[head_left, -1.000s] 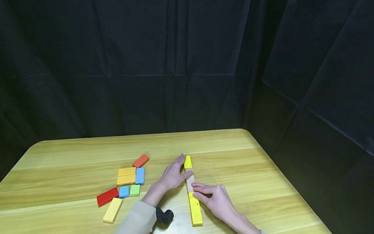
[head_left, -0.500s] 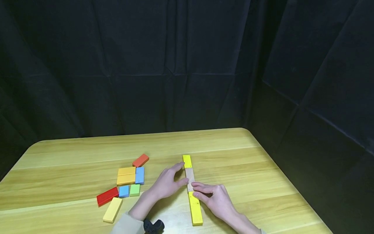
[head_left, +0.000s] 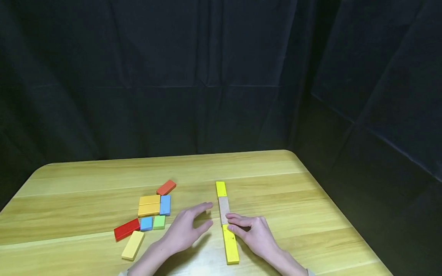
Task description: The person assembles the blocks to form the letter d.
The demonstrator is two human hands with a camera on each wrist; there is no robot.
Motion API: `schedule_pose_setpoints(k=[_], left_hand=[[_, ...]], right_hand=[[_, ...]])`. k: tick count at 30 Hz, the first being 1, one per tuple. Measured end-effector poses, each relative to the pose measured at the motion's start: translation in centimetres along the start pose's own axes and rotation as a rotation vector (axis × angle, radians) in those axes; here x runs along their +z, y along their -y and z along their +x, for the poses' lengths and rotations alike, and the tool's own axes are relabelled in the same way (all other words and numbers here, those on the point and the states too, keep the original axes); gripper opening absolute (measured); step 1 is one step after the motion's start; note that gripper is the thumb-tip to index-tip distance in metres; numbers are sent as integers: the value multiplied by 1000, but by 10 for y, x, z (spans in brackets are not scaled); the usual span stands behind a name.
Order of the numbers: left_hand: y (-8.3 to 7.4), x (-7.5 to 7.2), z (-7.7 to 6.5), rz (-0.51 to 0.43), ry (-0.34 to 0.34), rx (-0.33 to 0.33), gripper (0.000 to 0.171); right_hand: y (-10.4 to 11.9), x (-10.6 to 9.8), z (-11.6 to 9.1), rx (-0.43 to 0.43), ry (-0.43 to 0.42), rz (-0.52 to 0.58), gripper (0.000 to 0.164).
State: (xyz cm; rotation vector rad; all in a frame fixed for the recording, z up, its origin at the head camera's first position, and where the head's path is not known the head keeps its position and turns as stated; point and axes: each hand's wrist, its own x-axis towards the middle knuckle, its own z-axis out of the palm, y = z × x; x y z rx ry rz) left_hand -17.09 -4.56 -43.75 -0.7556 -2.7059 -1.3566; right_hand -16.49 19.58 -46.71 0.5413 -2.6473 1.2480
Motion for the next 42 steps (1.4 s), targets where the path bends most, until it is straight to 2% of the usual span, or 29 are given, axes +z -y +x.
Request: schedule_pose_setpoints(k=[5, 12, 20, 24, 30, 39, 42], left_hand=[[2, -6, -16, 4, -18, -2, 42], [7, -22, -38, 10, -30, -42, 40], [22, -49, -55, 31, -84, -178, 36], [28, -62, -58, 51, -100, -178, 34], [38, -82, -59, 21, -104, -156, 28], [64, -108, -63, -11, -104, -95, 27], [72, -116, -65, -8, -102, -106, 28]], right_hand=[[-1, 1, 0, 3, -3, -2, 22], [-3, 3, 1, 2, -10, -4, 22], [-4, 3, 1, 17, -11, -10, 21], [-3, 4, 1, 17, -11, -9, 22], [-4, 5, 1, 19, -13, -2, 22], [-4, 5, 3, -3, -10, -1, 22], [-4, 4, 2, 9, -8, -1, 22]])
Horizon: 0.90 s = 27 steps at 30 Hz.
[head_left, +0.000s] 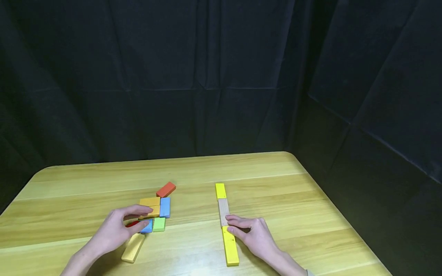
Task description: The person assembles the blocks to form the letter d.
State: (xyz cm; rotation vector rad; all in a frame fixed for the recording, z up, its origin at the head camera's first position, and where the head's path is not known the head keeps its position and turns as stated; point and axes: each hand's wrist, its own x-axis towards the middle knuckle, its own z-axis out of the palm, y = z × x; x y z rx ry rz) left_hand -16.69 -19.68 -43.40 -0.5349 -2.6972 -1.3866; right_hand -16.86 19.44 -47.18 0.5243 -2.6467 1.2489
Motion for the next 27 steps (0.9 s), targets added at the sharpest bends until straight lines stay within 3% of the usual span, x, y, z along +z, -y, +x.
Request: schedule_pose_setpoints(k=[4, 10, 18, 27], left_hand=[[11, -13, -1, -19, 31, -56, 30], [28, -28, -3, -141, 128, -120, 33], [43, -36, -7, -245, 231, -113, 38], [44, -38, -7, -246, 255, -120, 39]], right_hand=[[0, 0, 0, -4, -4, -5, 22], [0, 0, -1, -9, -4, -8, 21], [3, -1, 0, 28, 12, 6, 21], [1, -1, 0, -1, 2, -4, 21]])
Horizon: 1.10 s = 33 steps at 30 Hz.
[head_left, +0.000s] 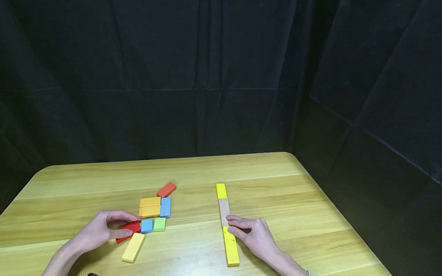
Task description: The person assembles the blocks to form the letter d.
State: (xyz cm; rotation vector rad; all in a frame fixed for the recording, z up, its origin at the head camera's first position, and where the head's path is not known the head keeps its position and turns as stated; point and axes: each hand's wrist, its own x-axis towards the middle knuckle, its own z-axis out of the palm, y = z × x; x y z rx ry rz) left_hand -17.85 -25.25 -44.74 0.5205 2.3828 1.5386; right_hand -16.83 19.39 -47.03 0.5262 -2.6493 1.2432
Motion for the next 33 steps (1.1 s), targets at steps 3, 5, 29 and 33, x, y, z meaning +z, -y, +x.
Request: schedule_pose_setpoints(k=[3, 5, 29, 33], left_hand=[[0, -1, 0, 4, -1, -7, 39], [0, -1, 0, 9, -6, -12, 39], [8, -23, -15, 13, -13, -48, 51], [11, -29, -18, -16, 67, -40, 58]], right_hand=[[0, 0, 0, 7, 0, 1, 22], [0, 0, 0, 12, 0, 4, 22], [1, 0, 0, -16, 6, 9, 22], [1, -1, 0, -5, 11, 12, 22]])
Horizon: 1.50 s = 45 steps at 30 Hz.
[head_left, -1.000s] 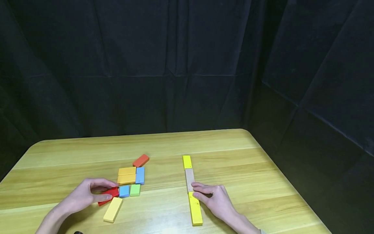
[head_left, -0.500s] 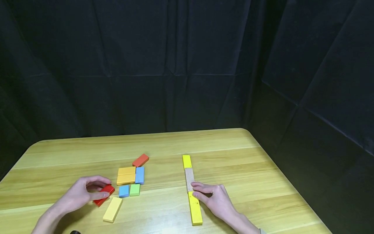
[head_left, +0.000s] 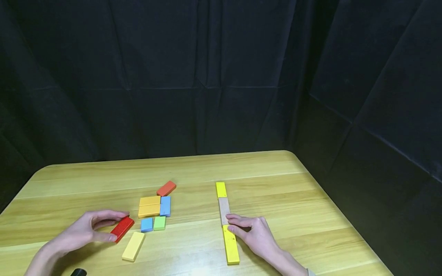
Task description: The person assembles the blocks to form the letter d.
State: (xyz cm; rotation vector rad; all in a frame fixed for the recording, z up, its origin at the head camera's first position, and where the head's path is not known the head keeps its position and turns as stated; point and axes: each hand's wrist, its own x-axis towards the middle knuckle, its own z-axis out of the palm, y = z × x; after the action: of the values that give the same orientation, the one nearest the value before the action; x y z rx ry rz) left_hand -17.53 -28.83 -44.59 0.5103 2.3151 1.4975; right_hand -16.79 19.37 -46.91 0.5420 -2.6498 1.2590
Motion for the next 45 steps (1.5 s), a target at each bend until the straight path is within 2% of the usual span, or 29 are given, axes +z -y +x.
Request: schedule_pose_setpoints(k=[4, 8, 11, 17, 21, 25, 31, 39, 45], left_hand=[[0, -3, 1, -8, 53, -25, 64], [1, -3, 2, 5, 63, -38, 67], [1, -1, 3, 27, 54, -27, 66], [1, 2, 4, 59, 4, -46, 66], [3, 2, 3, 49, 18, 4, 68], [4, 1, 3, 25, 42, 25, 69], [2, 2, 3, 26, 26, -19, 68], [1, 4, 6, 64, 4, -24, 67], [1, 2, 2, 7, -24, -80, 69]], right_hand=[[2, -2, 0, 19, 6, 7, 21], [2, -3, -1, 36, 11, 3, 21], [2, -3, -1, 43, 13, 2, 22], [2, -2, -1, 46, 13, 11, 22], [0, -1, -1, 20, -1, -6, 21], [0, -1, -1, 13, 1, -7, 20], [1, -3, -1, 13, 20, 4, 17], [0, -3, -1, -10, 11, 4, 18], [-1, -2, -1, -31, 9, 9, 17]])
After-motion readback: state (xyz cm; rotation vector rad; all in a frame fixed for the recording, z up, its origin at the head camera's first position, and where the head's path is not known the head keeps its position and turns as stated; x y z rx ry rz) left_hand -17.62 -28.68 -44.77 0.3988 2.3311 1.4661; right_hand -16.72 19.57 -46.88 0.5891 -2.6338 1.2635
